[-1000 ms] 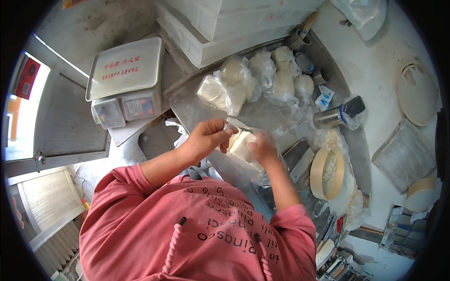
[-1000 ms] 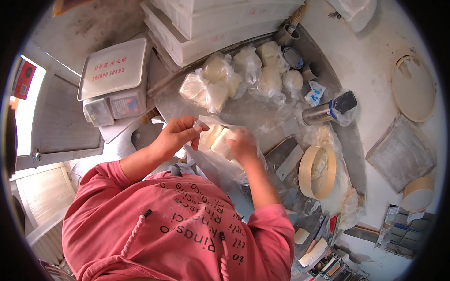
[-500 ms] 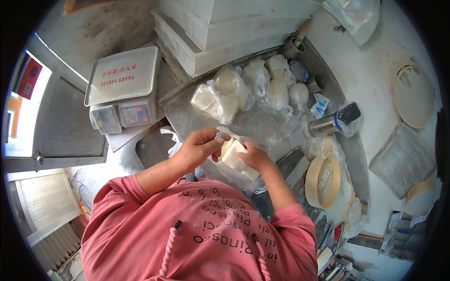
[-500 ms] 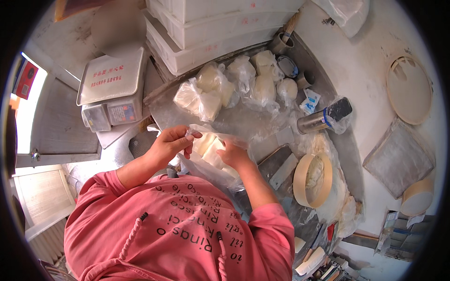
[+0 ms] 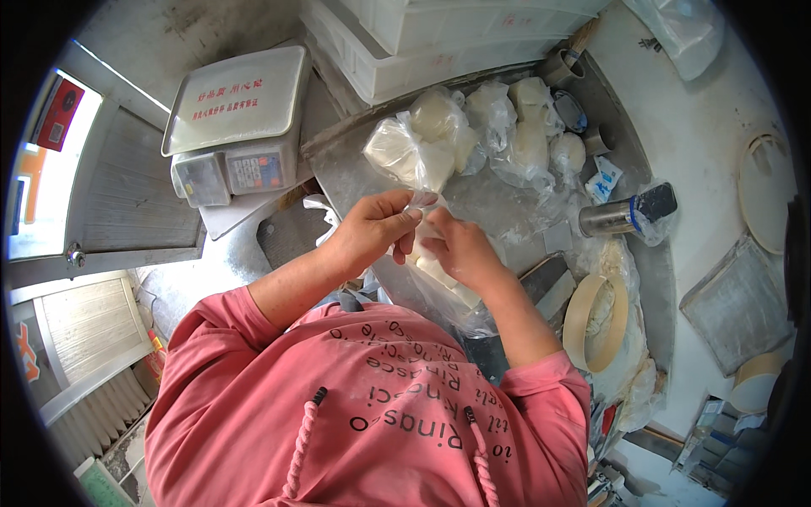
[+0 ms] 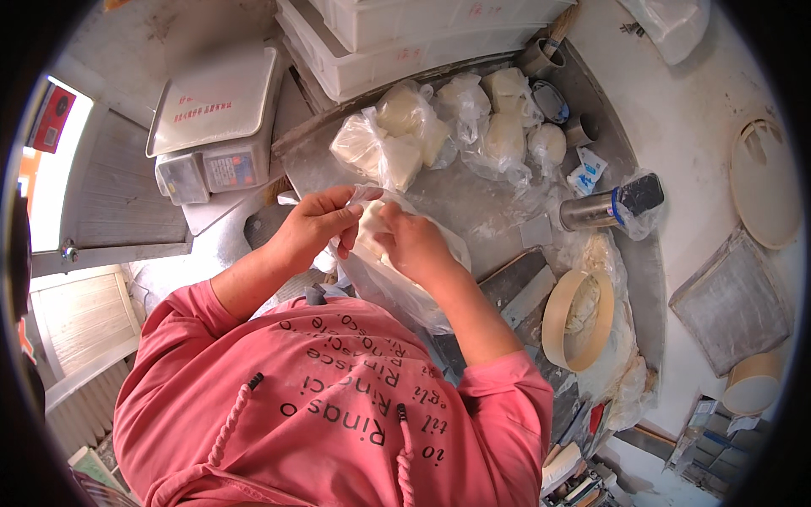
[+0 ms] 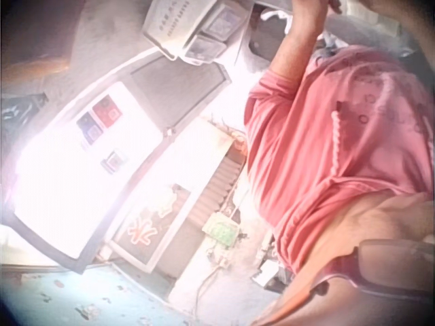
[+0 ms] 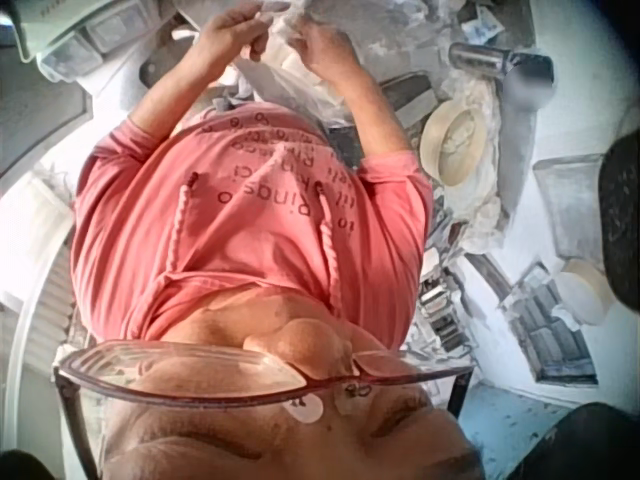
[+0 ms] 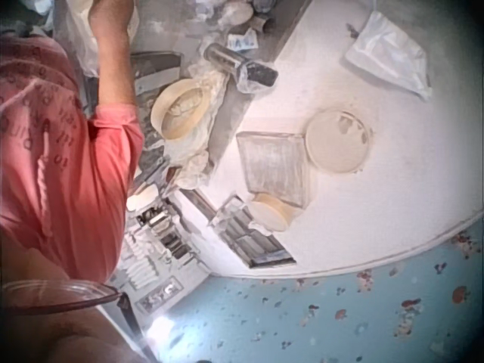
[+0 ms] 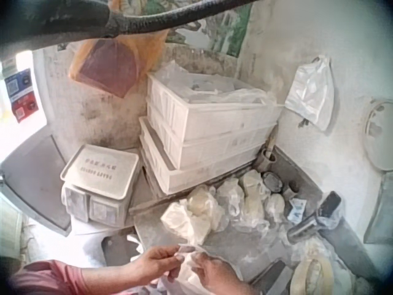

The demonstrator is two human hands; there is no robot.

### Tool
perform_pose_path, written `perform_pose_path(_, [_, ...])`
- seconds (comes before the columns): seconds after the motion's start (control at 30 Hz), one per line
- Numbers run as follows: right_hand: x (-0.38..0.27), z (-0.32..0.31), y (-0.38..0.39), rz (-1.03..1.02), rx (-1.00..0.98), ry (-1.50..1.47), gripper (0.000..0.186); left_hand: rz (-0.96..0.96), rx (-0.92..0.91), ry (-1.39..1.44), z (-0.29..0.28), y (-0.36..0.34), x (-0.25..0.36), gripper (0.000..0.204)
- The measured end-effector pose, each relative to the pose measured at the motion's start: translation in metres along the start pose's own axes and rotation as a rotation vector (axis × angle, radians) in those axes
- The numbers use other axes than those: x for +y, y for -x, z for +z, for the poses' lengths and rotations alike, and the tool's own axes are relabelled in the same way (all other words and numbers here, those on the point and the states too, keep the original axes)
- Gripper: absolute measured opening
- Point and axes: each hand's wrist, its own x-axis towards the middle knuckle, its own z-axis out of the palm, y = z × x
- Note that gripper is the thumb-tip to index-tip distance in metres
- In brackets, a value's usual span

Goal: The person separates thin sheets of dough, places them into a plastic bag, and puts the bag into a white container. They then retrieve dough balls from the container and place them back on the work surface.

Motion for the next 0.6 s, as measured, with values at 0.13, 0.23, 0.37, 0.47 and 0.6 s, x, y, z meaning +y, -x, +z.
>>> perform_pose_path(0.13, [0.016, 0.018, -0.032, 0.057, -0.201, -0.255, 0.040, 0.005, 0.006, 0.026, 0.001, -0.001, 0.000, 0.032])
perform_pose_path(0.23, [0.093, 0.069, -0.066, 0.130, -0.246, -0.465, 0.044, -0.026, -0.030, 0.019, 0.006, -0.004, 0.001, 0.030])
perform_pose_path(0.37, [0.095, 0.072, -0.069, 0.145, -0.264, -0.478, 0.043, -0.026, -0.012, 0.024, 0.007, -0.005, 0.004, 0.028])
perform_pose_path(0.47, [0.084, 0.064, -0.064, 0.177, -0.210, -0.336, 0.043, -0.034, -0.016, 0.036, 0.010, -0.007, 0.004, 0.027])
perform_pose_path(0.6, [0.087, 0.061, -0.039, 0.152, 0.022, -0.236, 0.042, -0.069, -0.013, 0.021, 0.010, -0.005, 0.006, 0.026])
